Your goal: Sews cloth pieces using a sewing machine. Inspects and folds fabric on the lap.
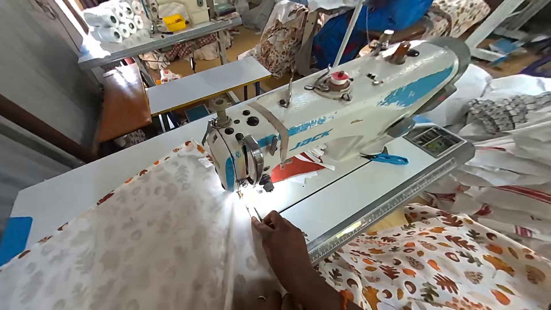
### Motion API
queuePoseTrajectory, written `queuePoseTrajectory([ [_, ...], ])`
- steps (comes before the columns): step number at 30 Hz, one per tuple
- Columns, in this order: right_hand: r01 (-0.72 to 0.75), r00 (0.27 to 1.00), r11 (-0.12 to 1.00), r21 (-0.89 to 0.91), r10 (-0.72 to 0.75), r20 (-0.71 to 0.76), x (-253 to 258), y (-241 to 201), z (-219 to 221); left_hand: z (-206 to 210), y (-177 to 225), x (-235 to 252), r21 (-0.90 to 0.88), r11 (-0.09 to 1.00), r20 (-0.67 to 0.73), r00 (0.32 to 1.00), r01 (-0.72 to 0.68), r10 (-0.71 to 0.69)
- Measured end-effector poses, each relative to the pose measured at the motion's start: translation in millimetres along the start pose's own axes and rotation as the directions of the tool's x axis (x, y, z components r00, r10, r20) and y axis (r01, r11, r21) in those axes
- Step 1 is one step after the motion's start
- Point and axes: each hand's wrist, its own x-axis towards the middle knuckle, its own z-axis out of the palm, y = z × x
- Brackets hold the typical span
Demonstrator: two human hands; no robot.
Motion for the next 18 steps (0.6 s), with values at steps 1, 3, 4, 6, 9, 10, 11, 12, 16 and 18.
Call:
queuePoseTrajectory([
  [1,0.02,0.999,1.0,0.005,-0.02,-0.046,-2,2,4,5,-2,1,0.0,1.0,-0.068,0.998,-0.017,0.017],
  [3,0.081,0.984,0.997,0.0,-0.08,-0.159,-5,8,15,26,-16,6,-0.008,0.997,-0.308,0.949,-0.074,0.068],
  [4,0.101,0.978,0.995,-0.006,-0.101,-0.184,-6,10,18,33,-22,9,-0.031,0.996,-0.399,0.915,-0.085,0.065],
  [6,0.114,0.975,0.993,-0.015,-0.115,-0.191,-8,12,18,40,-26,12,-0.022,0.999,-0.51,0.86,-0.047,0.029],
  [9,0.11,0.978,0.994,-0.001,-0.109,-0.176,-6,13,16,32,-34,22,-0.052,0.998,-0.567,0.821,0.044,-0.066],
  [10,0.112,0.978,0.994,0.009,-0.109,-0.176,-6,13,16,27,-40,30,-0.087,0.995,-0.564,0.82,0.051,-0.092],
  [11,0.114,0.977,0.993,0.021,-0.108,-0.183,-6,13,17,22,-47,39,-0.111,0.993,-0.572,0.813,0.051,-0.106],
  [12,0.119,0.974,0.993,0.026,-0.111,-0.198,-7,13,18,18,-52,50,-0.144,0.989,-0.589,0.799,0.04,-0.118],
  [16,0.122,0.968,0.991,0.054,-0.107,-0.226,-13,16,19,25,-73,81,-0.328,0.94,-0.66,0.734,-0.089,-0.161],
  [18,0.093,0.977,0.991,0.098,-0.072,-0.2,-16,19,16,30,-76,83,-0.327,0.94,-0.682,0.714,-0.101,-0.16],
])
